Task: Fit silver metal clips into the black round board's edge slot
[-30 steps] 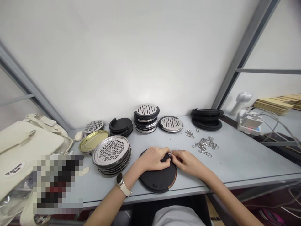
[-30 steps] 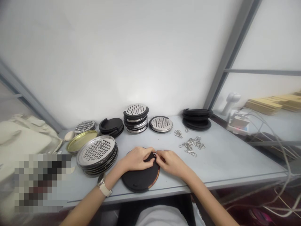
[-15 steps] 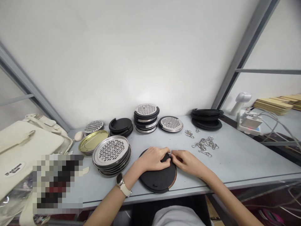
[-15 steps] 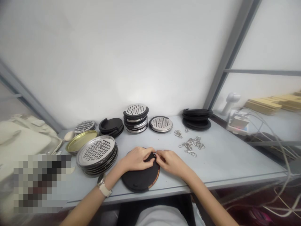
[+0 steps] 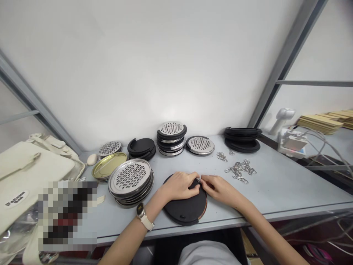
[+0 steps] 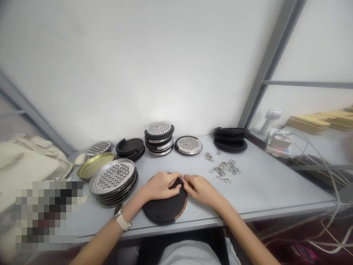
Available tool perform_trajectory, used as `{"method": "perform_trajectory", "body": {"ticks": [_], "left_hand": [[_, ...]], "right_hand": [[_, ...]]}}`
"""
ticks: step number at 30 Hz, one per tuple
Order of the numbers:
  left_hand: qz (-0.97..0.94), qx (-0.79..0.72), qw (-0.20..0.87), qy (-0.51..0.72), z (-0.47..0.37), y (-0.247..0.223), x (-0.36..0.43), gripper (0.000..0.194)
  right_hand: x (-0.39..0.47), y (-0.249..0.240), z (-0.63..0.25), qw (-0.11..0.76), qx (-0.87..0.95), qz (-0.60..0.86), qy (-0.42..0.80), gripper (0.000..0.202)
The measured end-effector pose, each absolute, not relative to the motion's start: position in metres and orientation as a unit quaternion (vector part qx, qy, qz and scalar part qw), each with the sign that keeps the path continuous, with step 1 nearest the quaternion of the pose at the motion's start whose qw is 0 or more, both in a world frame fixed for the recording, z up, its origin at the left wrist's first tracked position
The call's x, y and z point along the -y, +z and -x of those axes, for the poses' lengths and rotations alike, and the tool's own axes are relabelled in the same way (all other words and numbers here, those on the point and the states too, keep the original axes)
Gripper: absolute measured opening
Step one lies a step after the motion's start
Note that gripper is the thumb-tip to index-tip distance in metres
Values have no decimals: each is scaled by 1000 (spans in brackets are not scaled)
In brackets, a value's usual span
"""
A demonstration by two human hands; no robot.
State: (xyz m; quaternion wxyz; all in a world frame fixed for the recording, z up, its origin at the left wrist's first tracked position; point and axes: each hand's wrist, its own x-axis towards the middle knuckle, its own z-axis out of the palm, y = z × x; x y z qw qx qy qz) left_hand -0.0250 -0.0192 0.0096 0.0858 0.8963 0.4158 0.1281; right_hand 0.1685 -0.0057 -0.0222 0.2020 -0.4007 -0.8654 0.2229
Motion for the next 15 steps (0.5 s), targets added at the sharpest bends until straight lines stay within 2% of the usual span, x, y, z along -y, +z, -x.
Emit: {"method": "perform_trajectory", "body": {"ticks": [15], "left_hand": [[-893,-426,83,121,24,12,20,11]], "right_hand": [[6,-21,-170,208,864,408,210,29]]}}
